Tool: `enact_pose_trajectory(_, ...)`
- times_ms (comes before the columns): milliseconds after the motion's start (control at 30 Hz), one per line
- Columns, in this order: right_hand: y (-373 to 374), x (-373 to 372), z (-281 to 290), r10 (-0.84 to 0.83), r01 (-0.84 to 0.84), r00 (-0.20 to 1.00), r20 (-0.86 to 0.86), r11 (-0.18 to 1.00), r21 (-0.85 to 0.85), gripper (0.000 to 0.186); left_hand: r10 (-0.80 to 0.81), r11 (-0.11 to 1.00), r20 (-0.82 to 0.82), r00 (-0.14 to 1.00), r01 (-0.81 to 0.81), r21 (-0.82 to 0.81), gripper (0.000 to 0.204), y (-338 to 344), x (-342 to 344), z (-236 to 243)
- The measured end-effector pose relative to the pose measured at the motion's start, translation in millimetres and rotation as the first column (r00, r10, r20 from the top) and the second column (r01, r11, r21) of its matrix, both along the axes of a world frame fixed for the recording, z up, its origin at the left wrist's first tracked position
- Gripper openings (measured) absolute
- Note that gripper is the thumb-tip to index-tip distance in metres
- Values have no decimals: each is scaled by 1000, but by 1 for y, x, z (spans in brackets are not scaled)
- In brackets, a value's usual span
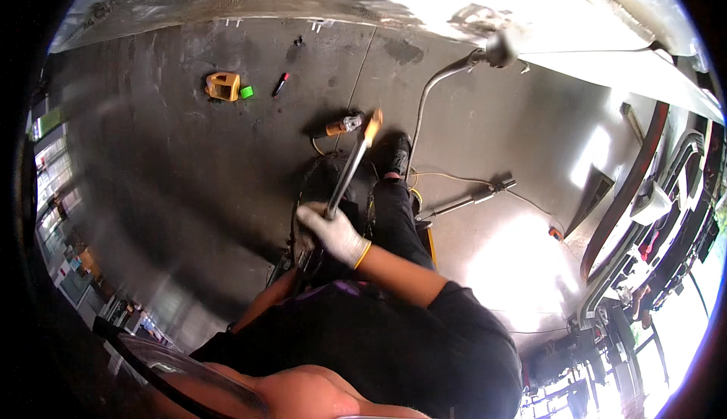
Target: The person sprays a car body with a spray bottle, attaches a slide hammer dent puller, and uses the tool repeatedly to spot weld and pull dents along the vehicle panel.
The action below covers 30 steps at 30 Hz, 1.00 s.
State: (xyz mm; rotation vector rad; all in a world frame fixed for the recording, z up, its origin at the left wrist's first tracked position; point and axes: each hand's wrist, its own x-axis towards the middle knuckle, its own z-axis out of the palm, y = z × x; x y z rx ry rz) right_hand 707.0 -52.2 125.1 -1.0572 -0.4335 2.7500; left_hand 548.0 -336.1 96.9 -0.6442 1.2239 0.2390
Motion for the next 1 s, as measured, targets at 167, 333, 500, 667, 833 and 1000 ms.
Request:
enact_pose_trajectory(167, 71, -1, -6, -154, 151, 982, -112, 988, -29, 36, 112, 986, 110, 988, -124, 114, 39, 61, 24, -10)
enact_pose_trajectory(333, 89, 2, 18, -145, 147, 987, -70, 989, 32, 41, 140, 977, 171, 975, -164, 136, 40, 67, 36, -11)
enact_pose_trajectory(500, 93, -1, 24, -147, 147, 988, -55, 989, 2, 43, 133, 981, 248, 959, -163, 103, 38, 60, 35, -22)
enact_pose_trajectory(667, 93, 1, 24, -169, 168, 981, -98, 986, -20, 32, 178, 984, 273, 946, -167, -61, 36, 68, 31, -21)
enact_pose_trajectory(833, 62, 5, 5, -331, 339, 913, -238, 941, -6, 23, 166, 986, 266, 950, -160, -43, 39, 78, 33, -21)
enact_pose_trajectory(1000, 120, -4, 14, -216, 215, 975, 47, 976, 41, 36, -19, 997, 104, 994, 11, 78, 41, 80, 26, -23)
